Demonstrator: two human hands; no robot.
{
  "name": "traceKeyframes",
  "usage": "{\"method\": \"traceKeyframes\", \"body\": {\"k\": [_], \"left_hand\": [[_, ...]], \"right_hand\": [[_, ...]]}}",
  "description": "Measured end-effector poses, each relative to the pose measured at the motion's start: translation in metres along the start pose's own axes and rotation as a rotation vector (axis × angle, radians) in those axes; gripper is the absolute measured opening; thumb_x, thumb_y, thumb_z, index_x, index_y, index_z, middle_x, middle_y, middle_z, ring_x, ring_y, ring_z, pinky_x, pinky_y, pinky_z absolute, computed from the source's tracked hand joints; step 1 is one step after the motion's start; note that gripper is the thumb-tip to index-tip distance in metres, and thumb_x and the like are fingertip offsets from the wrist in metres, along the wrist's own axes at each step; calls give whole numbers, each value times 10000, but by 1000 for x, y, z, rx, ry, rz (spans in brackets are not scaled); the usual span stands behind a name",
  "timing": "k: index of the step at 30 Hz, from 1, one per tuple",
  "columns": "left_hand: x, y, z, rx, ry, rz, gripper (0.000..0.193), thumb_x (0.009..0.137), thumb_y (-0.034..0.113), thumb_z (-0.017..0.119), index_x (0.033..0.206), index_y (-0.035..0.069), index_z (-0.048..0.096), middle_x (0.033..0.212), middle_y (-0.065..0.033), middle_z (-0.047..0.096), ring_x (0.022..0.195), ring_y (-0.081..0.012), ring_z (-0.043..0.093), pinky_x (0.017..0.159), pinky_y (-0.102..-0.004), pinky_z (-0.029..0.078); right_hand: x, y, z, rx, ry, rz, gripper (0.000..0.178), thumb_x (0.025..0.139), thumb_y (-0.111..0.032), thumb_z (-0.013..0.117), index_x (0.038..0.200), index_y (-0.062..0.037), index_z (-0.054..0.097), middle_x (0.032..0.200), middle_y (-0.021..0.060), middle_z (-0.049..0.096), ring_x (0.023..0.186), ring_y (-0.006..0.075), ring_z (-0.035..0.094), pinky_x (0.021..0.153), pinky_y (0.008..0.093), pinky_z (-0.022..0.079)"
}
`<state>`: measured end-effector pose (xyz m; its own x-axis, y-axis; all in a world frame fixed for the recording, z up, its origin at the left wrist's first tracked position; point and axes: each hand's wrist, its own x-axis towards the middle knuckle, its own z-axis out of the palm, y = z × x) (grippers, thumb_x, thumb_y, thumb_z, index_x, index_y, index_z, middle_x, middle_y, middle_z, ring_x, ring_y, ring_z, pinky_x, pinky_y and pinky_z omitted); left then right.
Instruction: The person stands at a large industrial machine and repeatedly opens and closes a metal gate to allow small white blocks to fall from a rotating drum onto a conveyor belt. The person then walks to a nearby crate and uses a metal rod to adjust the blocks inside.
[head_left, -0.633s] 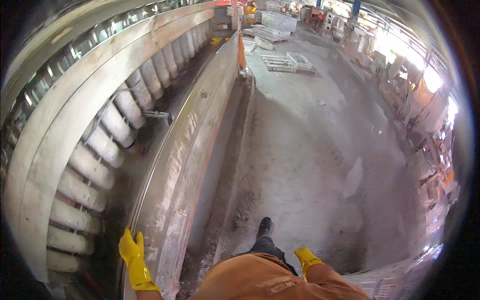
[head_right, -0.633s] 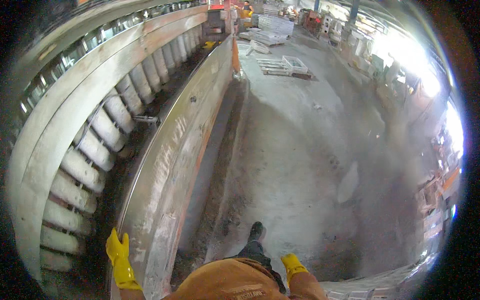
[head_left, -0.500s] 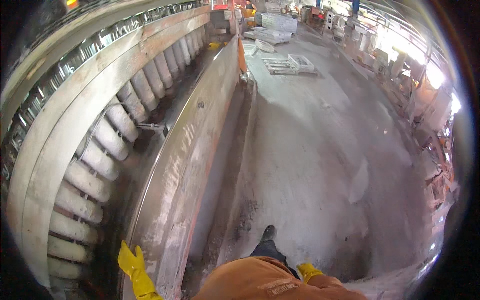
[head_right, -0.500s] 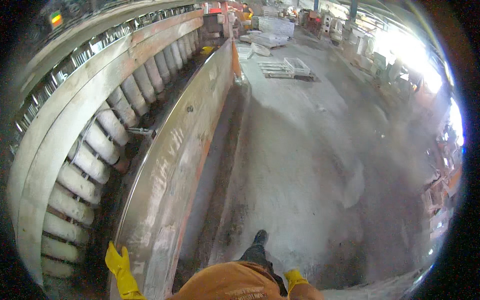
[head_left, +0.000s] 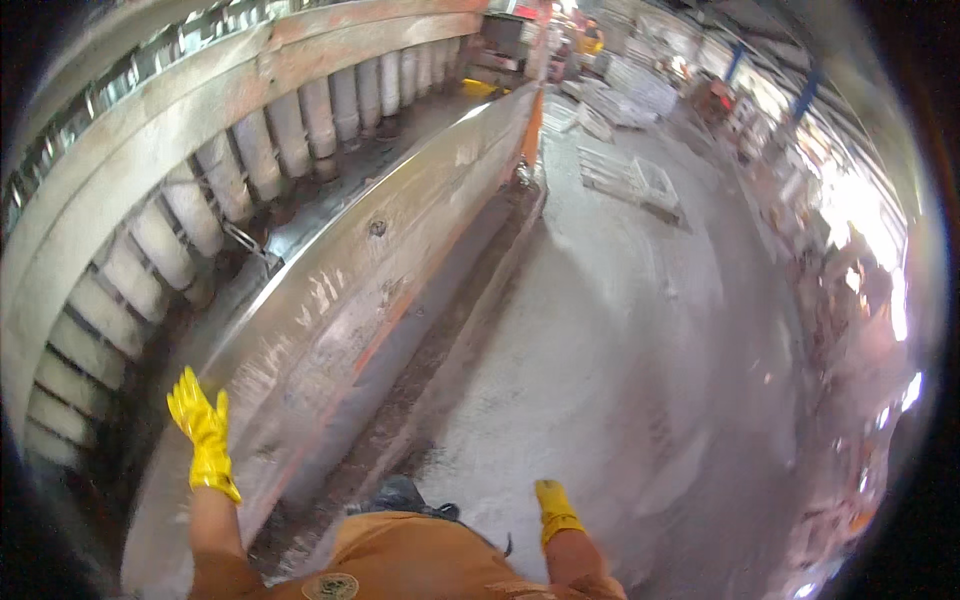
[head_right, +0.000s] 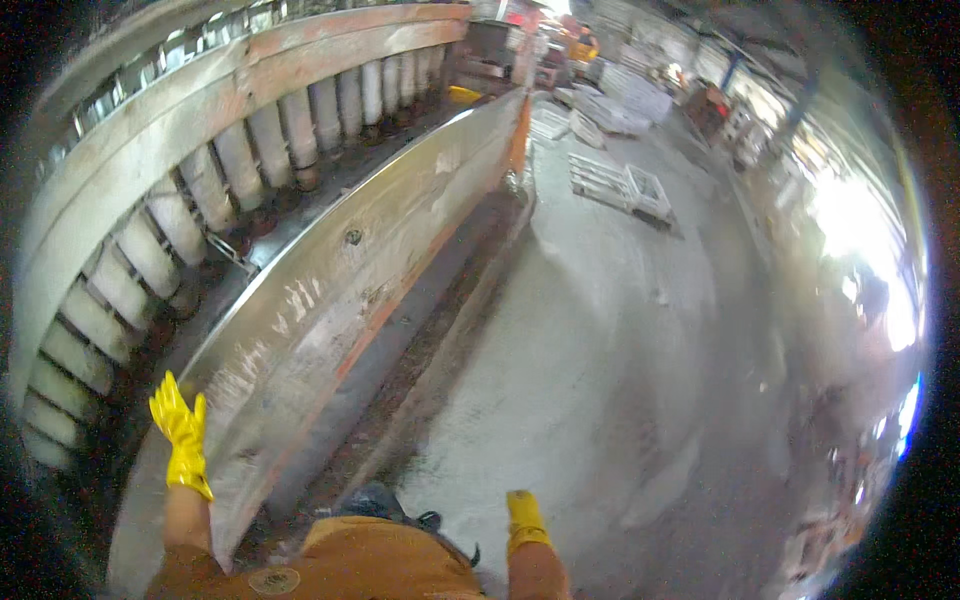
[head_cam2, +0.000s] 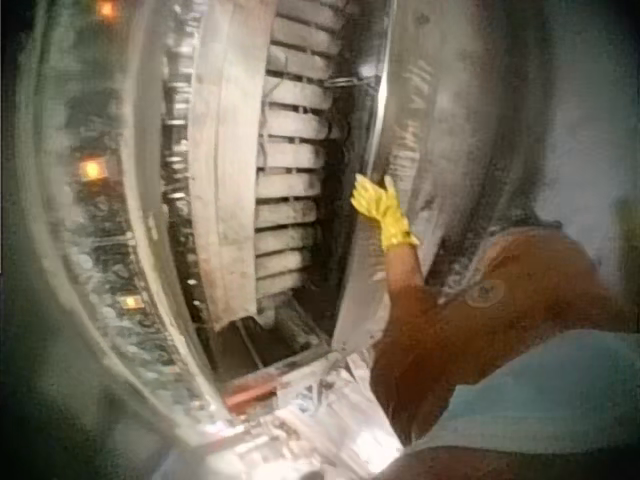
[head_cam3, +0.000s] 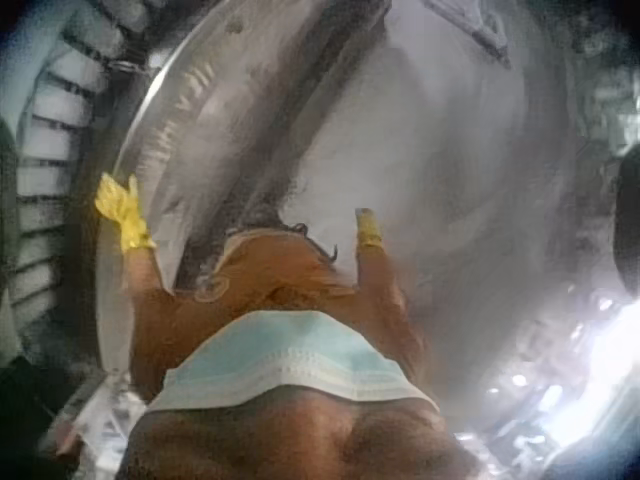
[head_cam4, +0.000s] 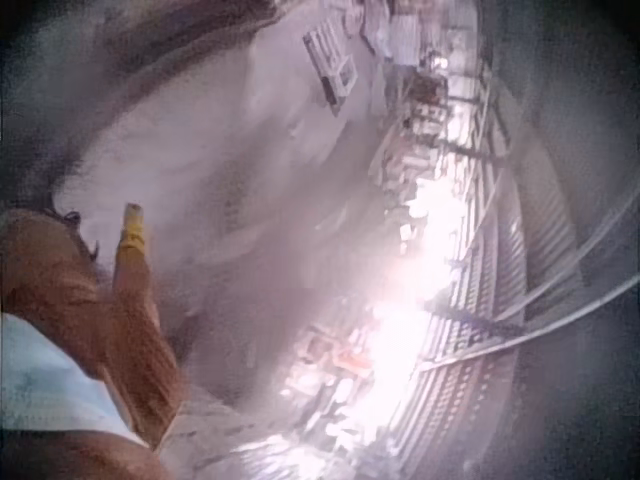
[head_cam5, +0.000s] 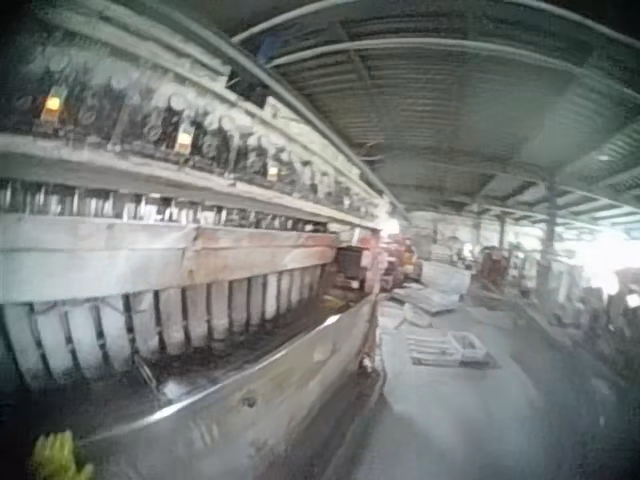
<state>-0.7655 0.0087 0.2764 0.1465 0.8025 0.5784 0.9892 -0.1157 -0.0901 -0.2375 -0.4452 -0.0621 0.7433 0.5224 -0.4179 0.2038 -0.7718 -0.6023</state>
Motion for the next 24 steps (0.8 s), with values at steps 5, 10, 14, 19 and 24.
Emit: {"method": "traceKeyframes", "body": {"k": [5,10,14,19,24], "left_hand": [[49,80,41,15,54,-17,904,710,283,809,1475,59,380,1403,-193,502,1294,-382,458,1163,-514,243],[98,170,72,8,115,-2,893,691,210,801,1466,54,388,1453,-176,453,1346,-380,401,1170,-519,224],[157,261,111,-72,126,41,873,676,185,795,1448,49,412,1442,-185,457,1343,-386,404,1159,-519,241],[231,369,164,-158,116,116,873,672,193,786,1447,41,412,1450,-206,445,1351,-400,396,1157,-525,248],[307,480,202,-266,66,207,823,686,201,788,1419,41,448,1430,-221,460,1344,-418,399,1166,-520,234]], "right_hand": [[69,-65,14,544,-44,-135,357,927,-294,642,1145,-13,647,951,42,679,808,114,594,728,269,483],[79,-51,5,56,-191,-182,335,938,-274,622,1136,-4,641,920,42,680,782,149,597,710,291,484],[93,3,-37,-44,-225,139,324,941,-279,610,1132,-18,637,921,47,673,787,161,599,706,302,487],[129,7,-106,179,-37,436,312,944,-284,595,1129,-36,632,923,53,664,792,176,600,701,317,489],[194,-16,-139,396,96,472,300,947,-290,580,1125,-53,628,924,59,655,797,191,602,696,332,492]]}}
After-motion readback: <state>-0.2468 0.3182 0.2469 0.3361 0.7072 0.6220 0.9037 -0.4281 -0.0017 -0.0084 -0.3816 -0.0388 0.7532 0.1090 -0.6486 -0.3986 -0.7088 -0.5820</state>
